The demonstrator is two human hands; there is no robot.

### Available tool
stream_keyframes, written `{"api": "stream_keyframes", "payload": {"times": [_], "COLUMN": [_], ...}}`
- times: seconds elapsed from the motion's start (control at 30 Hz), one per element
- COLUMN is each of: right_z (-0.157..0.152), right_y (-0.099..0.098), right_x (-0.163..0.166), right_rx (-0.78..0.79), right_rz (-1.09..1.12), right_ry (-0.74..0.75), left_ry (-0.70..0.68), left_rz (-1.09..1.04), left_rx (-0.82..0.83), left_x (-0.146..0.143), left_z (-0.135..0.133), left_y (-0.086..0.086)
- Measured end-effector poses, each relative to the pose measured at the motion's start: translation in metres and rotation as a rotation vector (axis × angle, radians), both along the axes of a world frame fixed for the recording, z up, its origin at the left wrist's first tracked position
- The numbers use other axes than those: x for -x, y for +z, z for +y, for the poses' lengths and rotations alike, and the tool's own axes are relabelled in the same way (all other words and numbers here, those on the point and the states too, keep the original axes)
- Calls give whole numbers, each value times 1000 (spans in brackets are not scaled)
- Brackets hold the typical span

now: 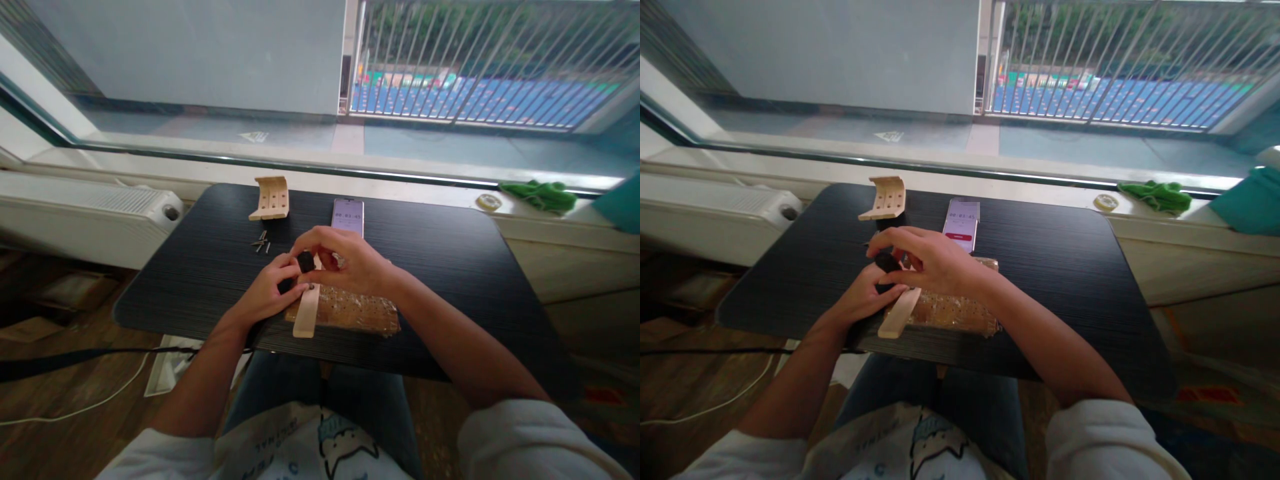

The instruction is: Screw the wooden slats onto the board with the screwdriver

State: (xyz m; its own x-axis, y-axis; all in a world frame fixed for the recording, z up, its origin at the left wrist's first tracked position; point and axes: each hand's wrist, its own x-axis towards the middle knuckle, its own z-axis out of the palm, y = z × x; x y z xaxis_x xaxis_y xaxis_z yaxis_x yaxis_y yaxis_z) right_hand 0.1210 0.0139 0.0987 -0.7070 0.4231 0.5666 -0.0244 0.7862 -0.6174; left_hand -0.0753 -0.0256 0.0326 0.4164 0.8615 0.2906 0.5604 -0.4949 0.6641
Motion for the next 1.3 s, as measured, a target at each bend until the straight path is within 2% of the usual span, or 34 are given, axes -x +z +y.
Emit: {"api": "stream_keyframes", "payload": {"times": [0.6,0.93,1.3], "right_z": [-1,-1,-1], "right_y": [-8,-10,1], "right_x": [3,4,-3], "right_rx": [-26,-97,-149], "right_rz": [-1,7,-72], "right_ry": [-125,-120,-61], "left_ry": [-2,-6,8], "left_rz": [8,11,18], "left_rx": [9,-22,-7], "left_x": [1,0,2], "left_z": [0,0,0], "left_y": [0,0,-1]}}
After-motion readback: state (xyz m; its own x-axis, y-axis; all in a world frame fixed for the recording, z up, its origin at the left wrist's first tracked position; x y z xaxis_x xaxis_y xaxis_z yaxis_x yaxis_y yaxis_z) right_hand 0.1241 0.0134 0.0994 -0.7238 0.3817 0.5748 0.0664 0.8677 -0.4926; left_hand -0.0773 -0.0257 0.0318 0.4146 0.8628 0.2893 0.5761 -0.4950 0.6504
